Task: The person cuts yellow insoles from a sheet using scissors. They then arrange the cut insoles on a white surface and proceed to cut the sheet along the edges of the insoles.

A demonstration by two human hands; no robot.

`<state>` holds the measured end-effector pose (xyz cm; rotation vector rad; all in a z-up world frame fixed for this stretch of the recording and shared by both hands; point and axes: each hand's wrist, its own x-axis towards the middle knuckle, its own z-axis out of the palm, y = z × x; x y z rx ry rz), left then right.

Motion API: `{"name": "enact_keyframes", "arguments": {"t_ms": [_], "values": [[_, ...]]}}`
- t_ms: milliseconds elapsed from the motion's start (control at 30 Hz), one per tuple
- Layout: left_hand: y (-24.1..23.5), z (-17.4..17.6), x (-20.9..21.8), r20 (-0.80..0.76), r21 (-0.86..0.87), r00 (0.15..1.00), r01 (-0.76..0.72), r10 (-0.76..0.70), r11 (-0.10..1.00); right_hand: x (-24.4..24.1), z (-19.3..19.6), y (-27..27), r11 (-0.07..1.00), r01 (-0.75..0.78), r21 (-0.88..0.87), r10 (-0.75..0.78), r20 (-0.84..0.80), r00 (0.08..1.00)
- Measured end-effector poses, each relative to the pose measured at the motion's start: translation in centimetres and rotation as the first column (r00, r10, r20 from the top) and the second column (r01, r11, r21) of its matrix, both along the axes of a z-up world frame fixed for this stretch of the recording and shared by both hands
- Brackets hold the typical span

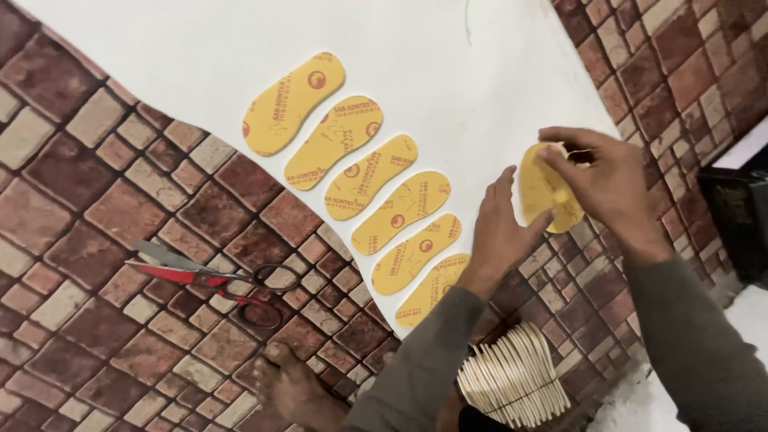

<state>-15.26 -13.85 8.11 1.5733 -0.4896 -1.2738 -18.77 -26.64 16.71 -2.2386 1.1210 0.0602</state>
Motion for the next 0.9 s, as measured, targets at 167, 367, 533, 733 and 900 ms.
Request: {"name": "enact_keyframes", "arguments": {"t_ms": [167,367,533,733,900], "values": [[3.1,-0.5,5.5,-0.118,-0.008,0.967,-0.229,0.227,0.973,2.3,-1.9,-0.6,0.998,0.052,0.031,-0.058,0.253,0.966],[8.1,-2.8,15.7,-0.208,0.094,0.659,-0.722,0.722,0.686,10.1,-6.6,-0.4,0.973,-0.138,0.187,0.047,0.425,0.904],[10.3,-2.2,23.6,0.015,0.012,0.395,-0.918,0.918,0.395,20.7,-7.6,2.0,0.842,-0.507,0.185,0.371,0.483,0.793],[12.5,-8.9,27.5,0.588,-0.223,0.223,-0.879,0.778,0.42,28.3,-13.1,0.3,0.594,-0.765,-0.249,0.761,0.482,0.435],[12.2,-11.1,27.6,0.747,-0.336,0.121,-0.779,0.654,0.528,28.5,-16.2,-1.5,0.488,-0.757,-0.435,0.845,0.452,0.285]]}}
